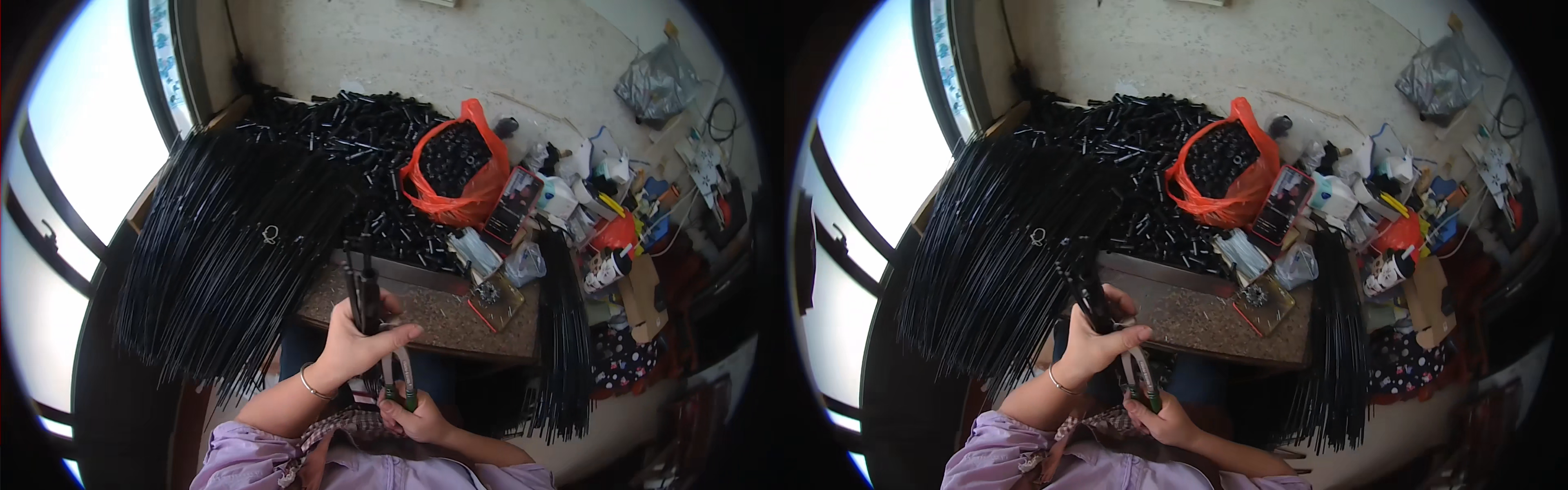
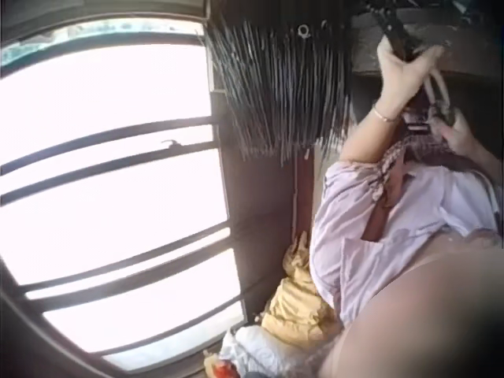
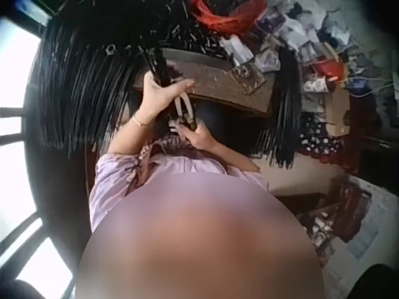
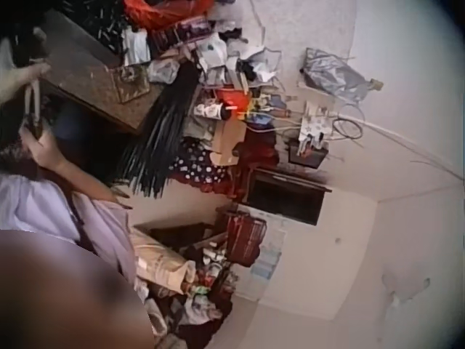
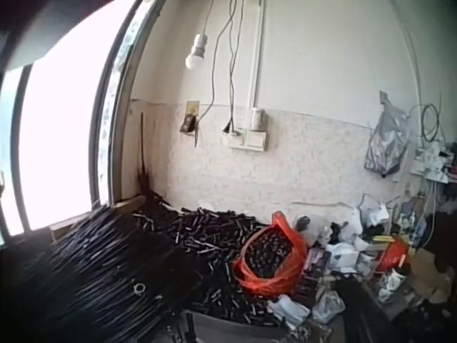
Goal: Assembling bundles of black synthetic hair extensions using a metal guide and crimping tool.
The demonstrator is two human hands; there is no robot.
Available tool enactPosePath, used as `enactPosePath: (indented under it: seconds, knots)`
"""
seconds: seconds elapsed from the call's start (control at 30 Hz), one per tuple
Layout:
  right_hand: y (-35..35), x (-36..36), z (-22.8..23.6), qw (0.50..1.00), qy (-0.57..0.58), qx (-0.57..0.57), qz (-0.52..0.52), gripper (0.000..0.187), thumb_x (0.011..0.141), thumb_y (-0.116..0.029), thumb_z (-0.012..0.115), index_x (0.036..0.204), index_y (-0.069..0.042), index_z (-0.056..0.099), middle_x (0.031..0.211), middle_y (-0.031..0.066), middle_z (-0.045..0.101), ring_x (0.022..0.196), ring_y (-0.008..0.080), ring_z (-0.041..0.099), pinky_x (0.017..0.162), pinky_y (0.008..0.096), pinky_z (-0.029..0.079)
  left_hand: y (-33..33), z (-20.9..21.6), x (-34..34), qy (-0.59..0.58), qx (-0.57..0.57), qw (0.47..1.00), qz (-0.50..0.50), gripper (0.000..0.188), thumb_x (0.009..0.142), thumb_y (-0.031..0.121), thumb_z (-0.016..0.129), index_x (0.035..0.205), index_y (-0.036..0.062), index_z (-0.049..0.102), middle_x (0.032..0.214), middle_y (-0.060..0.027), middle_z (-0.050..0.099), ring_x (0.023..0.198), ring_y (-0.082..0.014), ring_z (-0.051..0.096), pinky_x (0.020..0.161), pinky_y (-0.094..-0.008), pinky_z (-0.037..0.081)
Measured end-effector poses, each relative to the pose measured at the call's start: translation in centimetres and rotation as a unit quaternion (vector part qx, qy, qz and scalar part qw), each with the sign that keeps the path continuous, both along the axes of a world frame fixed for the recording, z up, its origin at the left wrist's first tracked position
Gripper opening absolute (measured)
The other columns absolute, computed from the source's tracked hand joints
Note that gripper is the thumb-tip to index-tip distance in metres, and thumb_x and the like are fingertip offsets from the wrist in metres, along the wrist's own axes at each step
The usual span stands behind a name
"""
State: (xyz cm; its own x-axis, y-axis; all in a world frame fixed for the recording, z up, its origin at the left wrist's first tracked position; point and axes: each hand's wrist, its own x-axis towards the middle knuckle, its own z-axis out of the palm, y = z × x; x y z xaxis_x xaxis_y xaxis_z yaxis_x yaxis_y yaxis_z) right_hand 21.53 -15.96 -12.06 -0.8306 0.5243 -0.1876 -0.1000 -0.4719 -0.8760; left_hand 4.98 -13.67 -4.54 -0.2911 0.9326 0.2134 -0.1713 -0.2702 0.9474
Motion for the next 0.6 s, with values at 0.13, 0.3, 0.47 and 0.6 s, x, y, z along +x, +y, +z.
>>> enactPosePath:
  seconds: [0.13, 0.3, 0.47, 0.6]
  knots:
    - [4.8, 1.2, 0.7, 0.967, -0.110, 0.161, -0.163, 0.008, 0.086, -0.009, 0.054, 0.089, -0.003, 0.051, 0.065, 0.0029, 0.055, 0.053, 0.0081, 0.051, 0.049, 0.0205, 0.040, 0.7, -0.8, -0.8, 0.048, 0.012, 0.999, -0.013, 0.051, 0.061, 0.008, 0.078, 0.100, -0.0009, 0.048, 0.057, 0.0035, 0.050, 0.051, -0.0027, 0.043, 0.048, -0.0162, 0.031]
    - [18.3, 8.9, -3.3, 0.658, -0.422, 0.495, -0.379, 0.016, 0.076, -0.006, 0.063, 0.089, -0.002, 0.055, 0.081, 0.0138, 0.062, 0.072, 0.0287, 0.061, 0.065, 0.0353, 0.048, 1.2, -2.4, -1.0, 0.078, 0.068, 0.994, -0.028, 0.050, 0.059, 0.009, 0.082, 0.098, 0.0015, 0.051, 0.054, 0.0045, 0.047, 0.048, -0.0010, 0.042, 0.045, -0.0168, 0.030]
    - [20.2, 9.1, -4.2, 0.576, -0.446, 0.631, -0.265, 0.023, 0.074, -0.006, 0.062, 0.094, -0.001, 0.053, 0.086, 0.0124, 0.060, 0.086, 0.0292, 0.056, 0.071, 0.0378, 0.048, 1.6, -3.8, -1.0, 0.065, 0.049, 0.995, -0.064, 0.050, 0.057, 0.013, 0.084, 0.095, 0.0024, 0.053, 0.053, 0.0045, 0.047, 0.048, -0.0016, 0.042, 0.044, -0.0171, 0.030]
    - [20.3, 9.7, -5.3, 0.506, -0.418, 0.726, -0.205, 0.019, 0.074, -0.006, 0.059, 0.093, -0.003, 0.055, 0.085, 0.0098, 0.060, 0.090, 0.0252, 0.055, 0.069, 0.0349, 0.049, 2.2, -4.1, -1.4, 0.092, 0.043, 0.994, -0.050, 0.048, 0.057, 0.013, 0.084, 0.094, 0.0034, 0.054, 0.052, 0.0048, 0.048, 0.048, -0.0016, 0.043, 0.045, -0.0168, 0.031]
